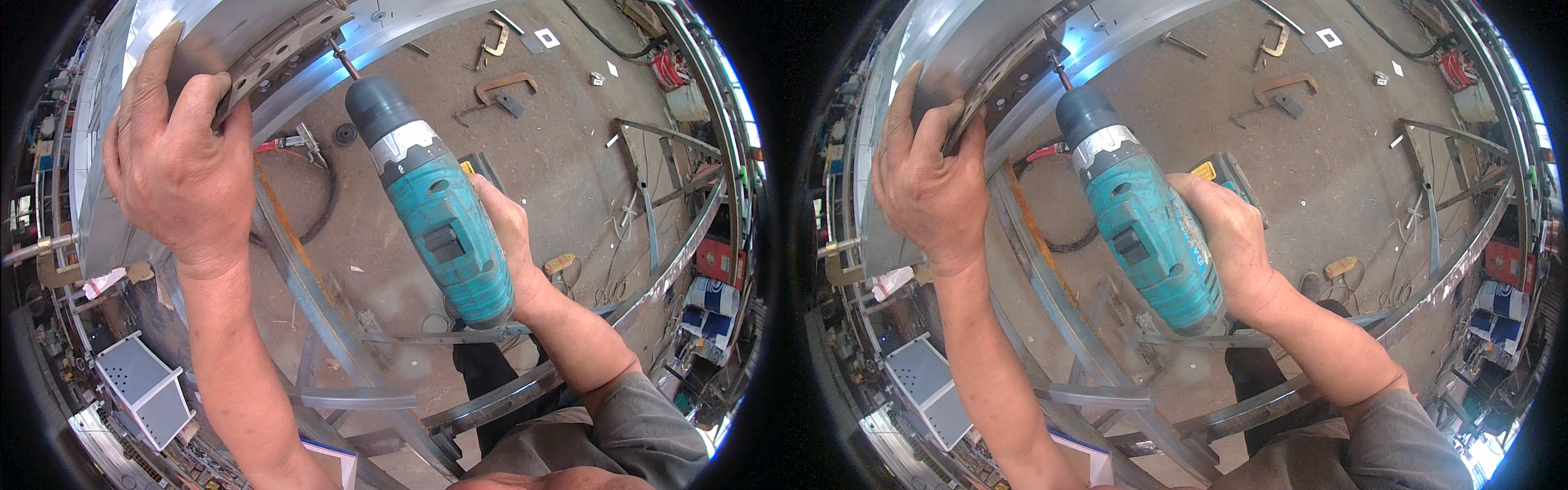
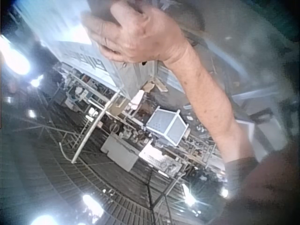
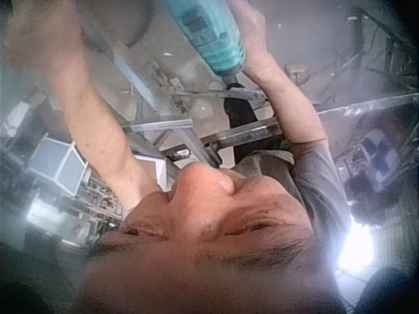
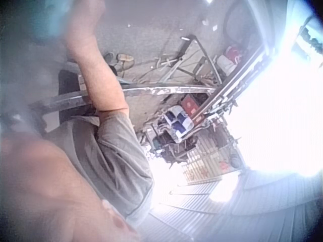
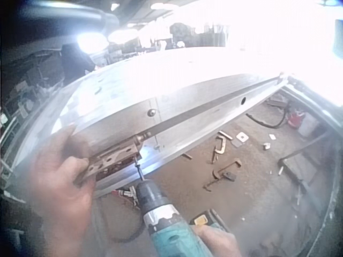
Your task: The person aligns a metal hinge onto a large metal frame and uses a cordless drill to fasten it with screws. They handle the hinge, frame, and drill throughout the process.
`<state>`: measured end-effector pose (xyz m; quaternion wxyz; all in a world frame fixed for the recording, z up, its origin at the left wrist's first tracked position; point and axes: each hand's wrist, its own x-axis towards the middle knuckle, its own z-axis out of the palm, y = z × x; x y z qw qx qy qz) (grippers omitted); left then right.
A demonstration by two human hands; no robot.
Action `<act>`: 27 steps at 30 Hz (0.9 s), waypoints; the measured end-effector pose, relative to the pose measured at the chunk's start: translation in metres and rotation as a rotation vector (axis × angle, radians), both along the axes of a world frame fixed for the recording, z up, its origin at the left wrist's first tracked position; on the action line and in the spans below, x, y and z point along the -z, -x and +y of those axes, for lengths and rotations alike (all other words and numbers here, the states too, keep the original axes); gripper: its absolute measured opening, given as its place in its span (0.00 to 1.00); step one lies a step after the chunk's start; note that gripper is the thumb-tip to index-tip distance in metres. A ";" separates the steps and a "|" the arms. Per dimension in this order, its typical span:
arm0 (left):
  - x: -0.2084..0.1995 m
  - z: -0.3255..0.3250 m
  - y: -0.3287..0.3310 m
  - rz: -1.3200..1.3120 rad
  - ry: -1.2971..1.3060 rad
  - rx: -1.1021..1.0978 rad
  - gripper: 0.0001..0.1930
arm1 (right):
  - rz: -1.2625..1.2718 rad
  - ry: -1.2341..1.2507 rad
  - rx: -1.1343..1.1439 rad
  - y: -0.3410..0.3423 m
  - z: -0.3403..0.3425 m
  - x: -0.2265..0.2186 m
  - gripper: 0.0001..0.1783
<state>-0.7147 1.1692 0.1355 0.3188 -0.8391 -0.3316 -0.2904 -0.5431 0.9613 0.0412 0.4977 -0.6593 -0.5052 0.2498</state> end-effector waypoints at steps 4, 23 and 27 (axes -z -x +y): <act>0.003 0.000 -0.003 -0.089 0.005 0.065 0.12 | -0.011 0.003 0.003 0.000 -0.001 -0.001 0.25; 0.003 0.000 -0.003 -0.084 0.004 0.071 0.13 | -0.030 -0.001 -0.002 -0.003 0.000 0.001 0.26; 0.004 0.001 -0.003 -0.085 -0.001 0.078 0.13 | -0.012 0.012 -0.003 -0.003 0.000 0.000 0.26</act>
